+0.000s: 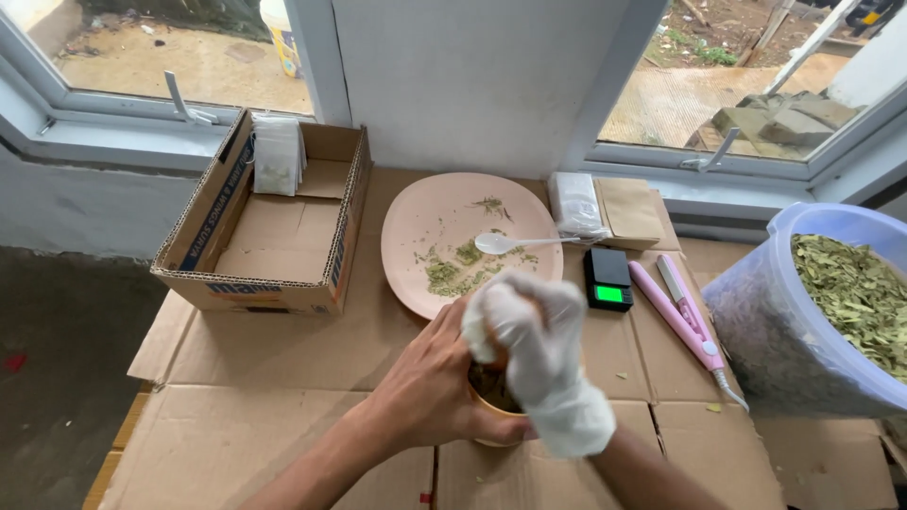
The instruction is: The person is scooping dried tea leaves into small pouches and grinding leaves using a mortar and pestle.
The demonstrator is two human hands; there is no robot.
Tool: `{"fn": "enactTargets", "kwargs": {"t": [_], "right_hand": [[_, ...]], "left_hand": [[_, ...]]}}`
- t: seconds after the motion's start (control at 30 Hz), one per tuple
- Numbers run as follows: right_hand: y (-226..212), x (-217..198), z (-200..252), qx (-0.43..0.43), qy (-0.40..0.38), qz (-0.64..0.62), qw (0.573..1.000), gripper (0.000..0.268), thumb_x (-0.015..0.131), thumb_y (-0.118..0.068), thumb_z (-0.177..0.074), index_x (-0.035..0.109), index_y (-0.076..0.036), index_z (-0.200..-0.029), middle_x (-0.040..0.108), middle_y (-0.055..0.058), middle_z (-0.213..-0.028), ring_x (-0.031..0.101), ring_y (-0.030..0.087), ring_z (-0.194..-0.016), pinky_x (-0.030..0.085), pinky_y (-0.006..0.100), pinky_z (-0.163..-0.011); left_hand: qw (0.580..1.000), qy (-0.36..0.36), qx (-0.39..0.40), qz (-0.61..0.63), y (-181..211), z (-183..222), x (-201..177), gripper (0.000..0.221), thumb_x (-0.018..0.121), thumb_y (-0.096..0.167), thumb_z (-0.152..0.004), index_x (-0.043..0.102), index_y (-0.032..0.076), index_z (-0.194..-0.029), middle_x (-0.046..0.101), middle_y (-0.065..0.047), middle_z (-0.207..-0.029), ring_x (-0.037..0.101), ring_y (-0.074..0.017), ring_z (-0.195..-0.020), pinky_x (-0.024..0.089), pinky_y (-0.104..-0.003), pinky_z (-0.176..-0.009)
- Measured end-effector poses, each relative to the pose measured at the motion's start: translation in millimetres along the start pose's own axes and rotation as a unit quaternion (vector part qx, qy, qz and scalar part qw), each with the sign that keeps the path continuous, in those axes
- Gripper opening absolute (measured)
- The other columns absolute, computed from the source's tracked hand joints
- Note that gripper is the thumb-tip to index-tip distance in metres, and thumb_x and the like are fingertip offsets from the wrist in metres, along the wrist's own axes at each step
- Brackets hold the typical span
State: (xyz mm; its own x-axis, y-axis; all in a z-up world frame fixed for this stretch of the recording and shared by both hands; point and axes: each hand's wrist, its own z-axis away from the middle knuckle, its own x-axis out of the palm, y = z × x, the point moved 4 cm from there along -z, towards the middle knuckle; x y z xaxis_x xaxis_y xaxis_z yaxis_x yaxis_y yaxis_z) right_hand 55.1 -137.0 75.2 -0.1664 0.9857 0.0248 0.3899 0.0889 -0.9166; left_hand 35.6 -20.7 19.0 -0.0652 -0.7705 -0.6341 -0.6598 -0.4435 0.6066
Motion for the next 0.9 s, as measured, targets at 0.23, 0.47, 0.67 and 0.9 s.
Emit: {"fn": "enactTargets", "kwargs": {"t": [0.23, 0.47, 0.67, 0.9], "right_hand": [[-14.0, -32.7, 4.3, 0.152, -0.009, -0.044, 0.987, 0.032, 0.055, -0.014, -0.083, 0.059, 0.001, -0.056, 0.054, 0.013, -0.044, 0.044, 0.019, -0.037, 0.035, 0.031, -0.04], [-1.4, -42.3, -4.2, -0.015, -0.052, -0.165, 0.985, 0.039, 0.045, -0.018, -0.101, 0.055, -0.005, -0.066, 0.051, 0.01, -0.05, 0.049, 0.025, -0.048, 0.047, 0.039, -0.057], [4.8, -38.5, 4.9, 0.145, -0.123, 0.022, 0.982, 0.03, 0.053, -0.016, -0.083, 0.065, 0.001, -0.061, 0.062, 0.014, -0.047, 0.046, 0.016, -0.036, 0.033, 0.029, -0.035], [-21.9, -15.1, -11.4, -0.02, -0.145, 0.008, 0.989, 0.027, 0.055, -0.016, -0.092, 0.068, -0.003, -0.072, 0.061, 0.001, -0.054, 0.052, 0.01, -0.041, 0.044, 0.025, -0.038]], "left_hand": [[0.998, -0.045, -0.042, -0.017, -8.6, 5.7, 7.3, 0.133, 0.082, 0.078, -0.073, 0.035, -0.006, -0.165, 0.046, -0.022, -0.162, 0.044, -0.0385, -0.152, 0.037, -0.052, -0.125], [0.998, -0.036, -0.041, -0.024, -9.6, 5.3, 7.1, 0.135, 0.087, 0.076, -0.069, 0.035, -0.004, -0.164, 0.048, -0.022, -0.16, 0.046, -0.0385, -0.151, 0.035, -0.05, -0.128], [0.996, -0.061, -0.058, -0.012, -5.1, 3.0, 3.2, 0.131, 0.084, 0.075, -0.072, 0.035, -0.003, -0.165, 0.046, -0.02, -0.163, 0.043, -0.0356, -0.153, 0.033, -0.05, -0.127], [0.998, -0.045, -0.021, -0.026, -1.8, 2.8, 1.4, 0.129, 0.081, 0.076, -0.075, 0.036, -0.006, -0.163, 0.048, -0.023, -0.16, 0.045, -0.0378, -0.149, 0.032, -0.052, -0.129]]}}
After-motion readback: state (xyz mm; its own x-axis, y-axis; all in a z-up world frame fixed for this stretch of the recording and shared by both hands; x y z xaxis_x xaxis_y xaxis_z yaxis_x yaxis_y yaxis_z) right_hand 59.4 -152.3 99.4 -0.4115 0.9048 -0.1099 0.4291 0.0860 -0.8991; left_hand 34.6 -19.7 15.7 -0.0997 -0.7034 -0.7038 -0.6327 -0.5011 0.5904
